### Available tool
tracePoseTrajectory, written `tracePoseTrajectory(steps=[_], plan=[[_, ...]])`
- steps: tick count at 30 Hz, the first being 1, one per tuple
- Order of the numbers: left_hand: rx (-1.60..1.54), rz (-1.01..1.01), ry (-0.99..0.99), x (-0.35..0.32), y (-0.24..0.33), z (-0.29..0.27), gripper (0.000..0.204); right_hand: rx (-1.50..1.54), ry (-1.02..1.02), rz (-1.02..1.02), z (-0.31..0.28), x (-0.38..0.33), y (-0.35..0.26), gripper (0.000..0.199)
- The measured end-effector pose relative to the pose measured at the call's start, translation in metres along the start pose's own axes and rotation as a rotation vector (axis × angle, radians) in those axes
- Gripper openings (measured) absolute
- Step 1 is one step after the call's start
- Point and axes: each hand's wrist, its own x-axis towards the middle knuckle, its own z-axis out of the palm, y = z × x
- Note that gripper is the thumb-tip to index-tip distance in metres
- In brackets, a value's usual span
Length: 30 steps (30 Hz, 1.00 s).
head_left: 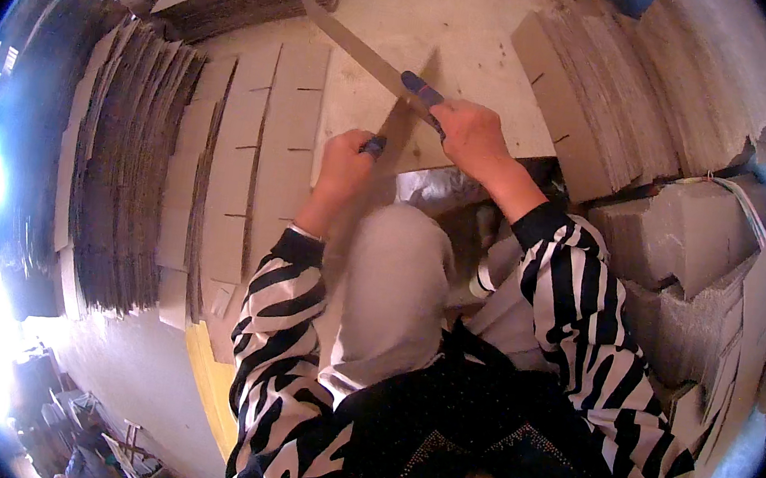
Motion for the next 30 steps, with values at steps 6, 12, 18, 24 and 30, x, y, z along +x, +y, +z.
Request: tracePoseTrajectory(steps=[6, 12, 18, 24, 30], plan=[[-0.023, -0.141, 0.052, -0.005, -0.010, -0.002, 0.019, -0.008, -0.040, 0.012, -0.006, 0.002, -0.006, 0.022], [-0.052, -0.039, 0.062, -0.008, 0.009, 0.001, 0.018, -0.049, -0.087, -0.021, -0.010, 0.002, 0.000, 0.021], [0.225, 0.072, 0.082, -0.013, 0.022, 0.019, 0.014, -0.120, -0.115, 0.007, -0.011, -0.003, 0.001, 0.023], [0.072, 0.018, -0.011, 0.004, -0.006, 0.004, 0.023, -0.104, -0.311, 0.170, -0.007, -0.009, 0.017, 0.038], [1.048, -0.094, 0.124, 0.027, -0.072, -0.033, 0.042, -0.112, -0.317, 0.292, -0.012, -0.006, 0.018, 0.043]])
